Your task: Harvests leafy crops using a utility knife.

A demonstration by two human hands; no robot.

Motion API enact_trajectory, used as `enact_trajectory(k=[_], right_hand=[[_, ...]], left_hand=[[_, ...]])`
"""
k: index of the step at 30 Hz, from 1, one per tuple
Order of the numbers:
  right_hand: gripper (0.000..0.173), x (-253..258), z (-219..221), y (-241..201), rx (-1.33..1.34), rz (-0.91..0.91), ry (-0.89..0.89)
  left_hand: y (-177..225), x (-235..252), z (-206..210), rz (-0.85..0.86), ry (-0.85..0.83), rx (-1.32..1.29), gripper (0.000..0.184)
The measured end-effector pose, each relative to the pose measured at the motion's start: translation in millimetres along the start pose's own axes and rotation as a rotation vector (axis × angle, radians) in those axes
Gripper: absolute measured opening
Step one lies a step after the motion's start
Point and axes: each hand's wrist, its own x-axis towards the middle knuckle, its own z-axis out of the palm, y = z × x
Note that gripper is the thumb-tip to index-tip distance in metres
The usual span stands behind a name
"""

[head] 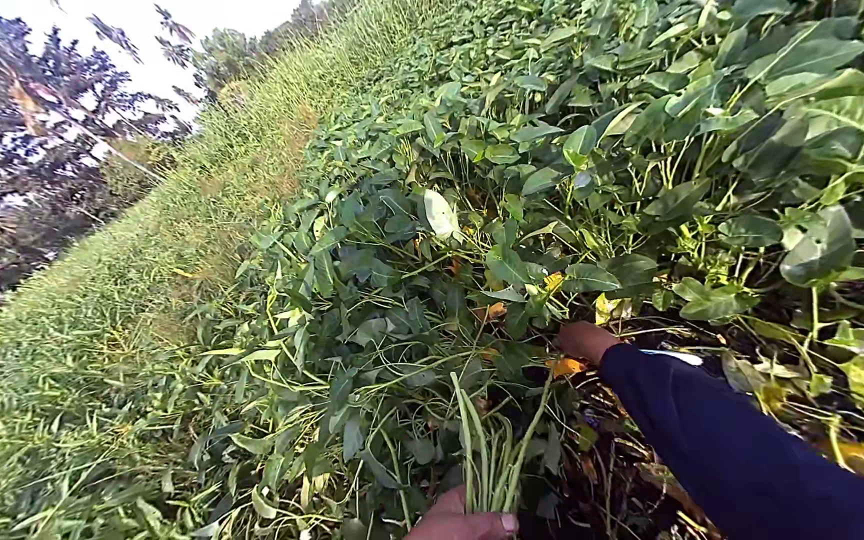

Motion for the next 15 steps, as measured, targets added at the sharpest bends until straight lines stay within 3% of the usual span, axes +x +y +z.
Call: enact_trajectory(k=[6, 11, 12, 13, 15], right_hand=[[0.042, 1.0, -1.7, 34.6, 0.167, -0.100, 0.032], [0.047, -66.3, -6.8, 28.1, 0.466, -0.190, 0.418], [0.045, -88.3, -9.1, 20.2, 0.547, -0.242, 0.424], [0.046, -113.6, -10.9, 11.1, 0.654, -0.295, 0.333], [0.056, -159.1, -4.7, -4.2, 1.026, -0.373, -0.122]], left_hand=[[-5.8, -8.6, -37.9, 0.035, 0.014, 0.091, 0.023], [-11.6, -40.0, -47.9, 0.137, 0.021, 0.124, 0.028], [-13.0, -42.0, -49.3, 0.151, 0.001, 0.109, 0.030], [-14.0, -42.8, -50.9, 0.160, -0.030, 0.089, 0.032], [-14.5, -42.5, -52.4, 0.169, -0.099, 0.068, 0.035]])
